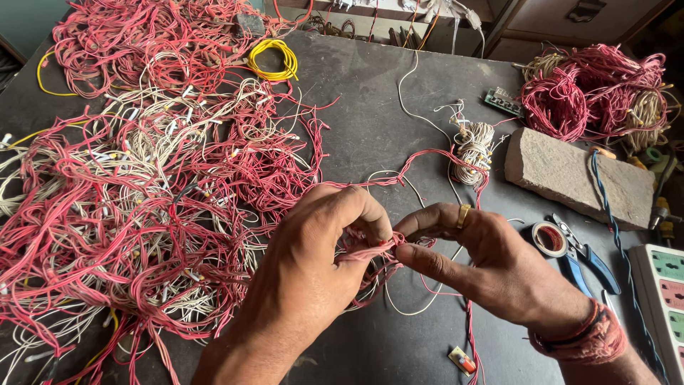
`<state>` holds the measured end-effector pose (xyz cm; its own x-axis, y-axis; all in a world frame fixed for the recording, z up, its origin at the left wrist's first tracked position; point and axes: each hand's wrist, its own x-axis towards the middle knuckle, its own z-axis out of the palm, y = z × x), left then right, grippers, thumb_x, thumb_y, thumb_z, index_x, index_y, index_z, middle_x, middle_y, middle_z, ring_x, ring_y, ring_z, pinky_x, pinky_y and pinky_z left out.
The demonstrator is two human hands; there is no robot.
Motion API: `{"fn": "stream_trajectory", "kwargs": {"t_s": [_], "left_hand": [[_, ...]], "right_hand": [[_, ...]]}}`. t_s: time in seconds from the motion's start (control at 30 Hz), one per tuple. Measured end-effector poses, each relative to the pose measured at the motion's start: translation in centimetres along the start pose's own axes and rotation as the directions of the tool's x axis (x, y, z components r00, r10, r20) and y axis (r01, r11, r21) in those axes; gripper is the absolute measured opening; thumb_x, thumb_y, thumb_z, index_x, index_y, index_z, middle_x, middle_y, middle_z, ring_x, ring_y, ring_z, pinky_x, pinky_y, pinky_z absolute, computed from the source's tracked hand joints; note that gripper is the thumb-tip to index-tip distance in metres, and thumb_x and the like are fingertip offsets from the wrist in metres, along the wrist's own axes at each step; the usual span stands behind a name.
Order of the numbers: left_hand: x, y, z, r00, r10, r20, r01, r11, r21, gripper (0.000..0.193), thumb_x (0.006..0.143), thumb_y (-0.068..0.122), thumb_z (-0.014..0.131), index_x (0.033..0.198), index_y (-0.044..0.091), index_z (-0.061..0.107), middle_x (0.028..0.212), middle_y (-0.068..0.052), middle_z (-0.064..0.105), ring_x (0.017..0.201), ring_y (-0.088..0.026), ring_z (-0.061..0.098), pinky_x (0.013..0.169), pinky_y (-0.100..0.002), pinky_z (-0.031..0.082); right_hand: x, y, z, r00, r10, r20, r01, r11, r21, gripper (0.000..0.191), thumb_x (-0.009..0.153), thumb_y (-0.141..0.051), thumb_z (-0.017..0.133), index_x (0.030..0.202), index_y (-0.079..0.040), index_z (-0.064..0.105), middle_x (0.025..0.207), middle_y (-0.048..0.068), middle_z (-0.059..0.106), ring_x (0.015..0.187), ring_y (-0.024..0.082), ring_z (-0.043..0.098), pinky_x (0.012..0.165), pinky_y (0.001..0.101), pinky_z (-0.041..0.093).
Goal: The person untangles a bundle of red and white wires on a workbench. They use wire cutters to strip the insulation from the ends of the wires, then twist the exposed strands together to join them. The person repeats this process with several other wires.
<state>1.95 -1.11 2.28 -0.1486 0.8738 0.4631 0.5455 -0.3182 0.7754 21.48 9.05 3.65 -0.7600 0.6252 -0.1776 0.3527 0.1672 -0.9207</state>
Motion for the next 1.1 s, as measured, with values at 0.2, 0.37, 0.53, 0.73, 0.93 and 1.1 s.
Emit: {"fn": "stream_trajectory", "kwargs": {"t_s": [0.2, 0.37, 0.53, 0.73, 0.93, 1.1], "left_hand": [[-0.1, 0.0, 0.2, 0.995, 0.072, -0.074, -0.047, 0.954, 0.296, 0.026, 0.072, 0.002, 0.083, 0.086, 0.009, 0.063, 0.093, -0.006, 0.065, 0.093, -0.027, 0.064, 0.079, -0.041, 0.052], [-0.1, -0.2, -0.1, 0.997, -0.076, -0.026, 0.079, 0.976, 0.205, 0.026, 0.072, 0.010, 0.084, 0.088, 0.011, 0.064, 0.098, -0.007, 0.064, 0.092, -0.025, 0.068, 0.079, -0.039, 0.054], [-0.5, -0.1, 0.1, 0.994, -0.099, 0.048, 0.093, 0.989, 0.117, 0.030, 0.078, 0.019, 0.083, 0.100, 0.009, 0.064, 0.100, -0.007, 0.068, 0.091, -0.025, 0.069, 0.080, -0.039, 0.053], [-0.2, -0.4, 0.0, 0.935, -0.329, 0.132, 0.325, 0.944, 0.049, 0.022, 0.084, 0.019, 0.079, 0.098, 0.009, 0.066, 0.084, -0.006, 0.073, 0.083, -0.020, 0.073, 0.074, -0.036, 0.056], [0.1, -0.4, -0.1, 0.941, -0.305, 0.146, 0.320, 0.943, -0.095, 0.021, 0.083, 0.018, 0.080, 0.095, 0.008, 0.067, 0.084, -0.003, 0.077, 0.079, -0.013, 0.077, 0.071, -0.030, 0.059], [0.1, -0.2, -0.3, 0.860, -0.464, 0.213, 0.487, 0.871, -0.065, 0.021, 0.081, 0.020, 0.080, 0.094, 0.009, 0.068, 0.085, 0.000, 0.079, 0.080, -0.011, 0.079, 0.068, -0.030, 0.059]], "right_hand": [[0.1, 0.6, 0.1, 0.991, -0.088, -0.100, 0.096, 0.992, 0.078, 0.028, 0.086, -0.005, 0.075, 0.113, 0.000, 0.074, 0.110, 0.007, 0.078, 0.105, 0.014, 0.071, 0.098, 0.0324, 0.058], [-0.2, 1.7, 0.4, 0.970, -0.191, -0.147, 0.214, 0.964, 0.158, 0.029, 0.089, 0.001, 0.070, 0.117, 0.004, 0.070, 0.121, 0.011, 0.073, 0.116, 0.019, 0.070, 0.103, 0.0374, 0.054], [-0.2, 2.1, 1.0, 0.964, -0.191, -0.183, 0.219, 0.965, 0.144, 0.037, 0.088, 0.003, 0.070, 0.124, 0.003, 0.065, 0.122, 0.011, 0.071, 0.114, 0.018, 0.070, 0.102, 0.0356, 0.057], [0.1, 1.9, 0.9, 0.972, -0.052, -0.228, 0.109, 0.963, 0.246, 0.030, 0.093, -0.004, 0.065, 0.122, 0.003, 0.068, 0.112, 0.012, 0.078, 0.106, 0.018, 0.074, 0.097, 0.0355, 0.060], [0.5, 2.2, 0.6, 0.966, -0.056, -0.252, 0.116, 0.966, 0.233, 0.025, 0.095, -0.008, 0.064, 0.116, 0.004, 0.070, 0.109, 0.012, 0.079, 0.103, 0.018, 0.076, 0.094, 0.0357, 0.063], [0.5, 2.0, 0.7, 0.960, 0.013, -0.281, 0.044, 0.980, 0.196, 0.022, 0.094, -0.008, 0.066, 0.112, 0.004, 0.071, 0.103, 0.009, 0.076, 0.094, 0.016, 0.073, 0.088, 0.0350, 0.062]]}}
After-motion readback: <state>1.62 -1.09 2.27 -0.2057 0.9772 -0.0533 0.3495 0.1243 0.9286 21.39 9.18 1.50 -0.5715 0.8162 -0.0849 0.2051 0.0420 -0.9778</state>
